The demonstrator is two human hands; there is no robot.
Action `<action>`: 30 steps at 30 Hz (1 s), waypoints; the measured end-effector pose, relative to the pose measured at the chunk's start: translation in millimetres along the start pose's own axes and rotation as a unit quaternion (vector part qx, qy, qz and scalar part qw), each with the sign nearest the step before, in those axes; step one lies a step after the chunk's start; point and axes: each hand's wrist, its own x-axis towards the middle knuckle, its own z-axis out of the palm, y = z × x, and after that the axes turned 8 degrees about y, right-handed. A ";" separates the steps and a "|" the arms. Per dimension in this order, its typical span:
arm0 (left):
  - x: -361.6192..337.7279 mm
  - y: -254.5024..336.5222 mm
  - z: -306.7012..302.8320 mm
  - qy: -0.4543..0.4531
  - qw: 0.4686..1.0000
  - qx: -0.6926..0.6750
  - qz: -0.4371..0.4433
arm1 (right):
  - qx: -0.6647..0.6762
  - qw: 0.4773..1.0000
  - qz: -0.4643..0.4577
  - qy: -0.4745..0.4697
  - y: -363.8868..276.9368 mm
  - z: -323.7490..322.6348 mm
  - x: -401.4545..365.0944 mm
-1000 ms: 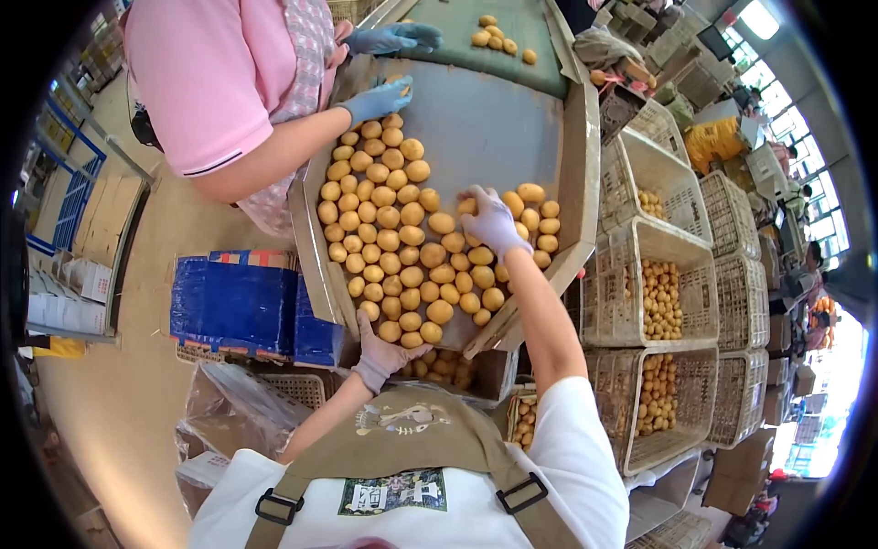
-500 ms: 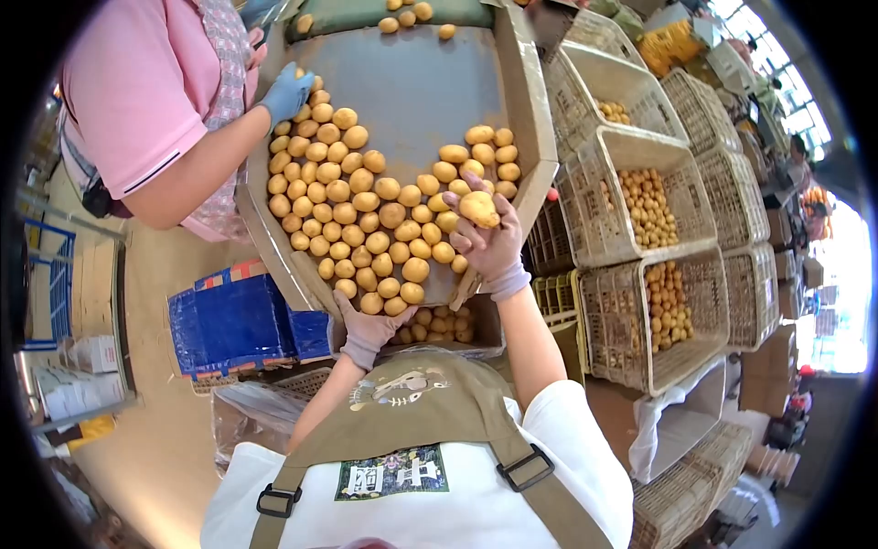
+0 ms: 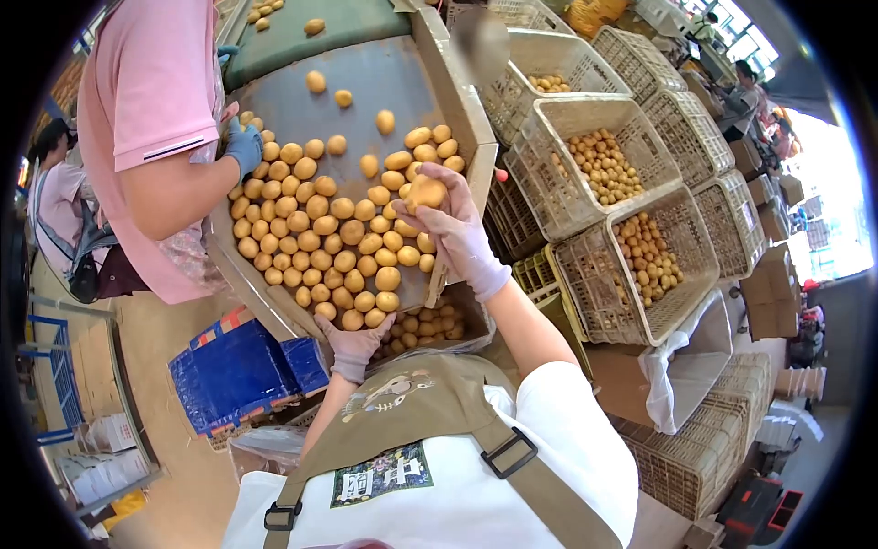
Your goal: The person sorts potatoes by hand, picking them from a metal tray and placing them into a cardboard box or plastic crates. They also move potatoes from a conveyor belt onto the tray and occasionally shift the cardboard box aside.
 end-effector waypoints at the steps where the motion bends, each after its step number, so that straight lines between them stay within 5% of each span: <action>1: -1.5 -1.1 1.7 0.006 1.000 0.006 0.004 | -0.022 0.999 -0.023 -0.006 -4.2 3.0 -1.1; 7: -4.8 -2.1 4.1 -0.018 1.000 0.014 0.008 | -0.320 0.895 -0.305 -0.053 -24.5 1.7 -9.0; 9: -4.8 -2.4 5.2 -0.024 1.000 0.013 0.006 | -0.362 0.836 -0.401 -0.093 -37.9 2.2 -7.1; 12: -7.3 -4.3 10.4 0.012 0.999 0.026 0.023 | -0.468 0.679 -0.547 -0.142 -83.7 34.2 -14.5; 15: -5.3 -3.6 6.2 -0.003 1.000 0.025 0.017 | -0.373 0.544 -0.737 -0.144 -132.8 71.4 -24.4; 17: -3.9 -2.5 4.4 -0.022 0.998 0.050 0.023 | -0.352 0.531 -0.770 -0.040 -154.3 71.4 -13.5; 19: -1.0 -2.8 4.4 0.026 1.000 -0.007 0.004 | -0.471 0.549 -0.674 0.149 -195.8 21.7 42.4; 21: -2.6 -0.7 -2.2 0.051 0.998 -0.024 -0.002 | -0.627 0.464 -0.545 0.308 -199.3 6.9 79.2; 23: -0.4 0.9 -0.9 0.022 0.999 0.022 0.031 | -0.664 0.466 -0.488 0.323 -190.7 5.4 88.6; 26: -2.3 -1.7 0.7 -0.019 1.000 0.015 0.015 | -0.567 0.714 -0.371 0.177 -134.4 -0.1 54.0; 28: 0.1 -0.3 -7.0 -0.046 0.999 0.025 0.010 | -0.609 0.731 -0.306 0.042 -78.8 -39.9 52.8; 30: -2.7 -2.3 3.7 -0.019 0.996 0.074 0.042 | -0.718 0.615 -0.322 -0.038 -24.1 -64.9 27.0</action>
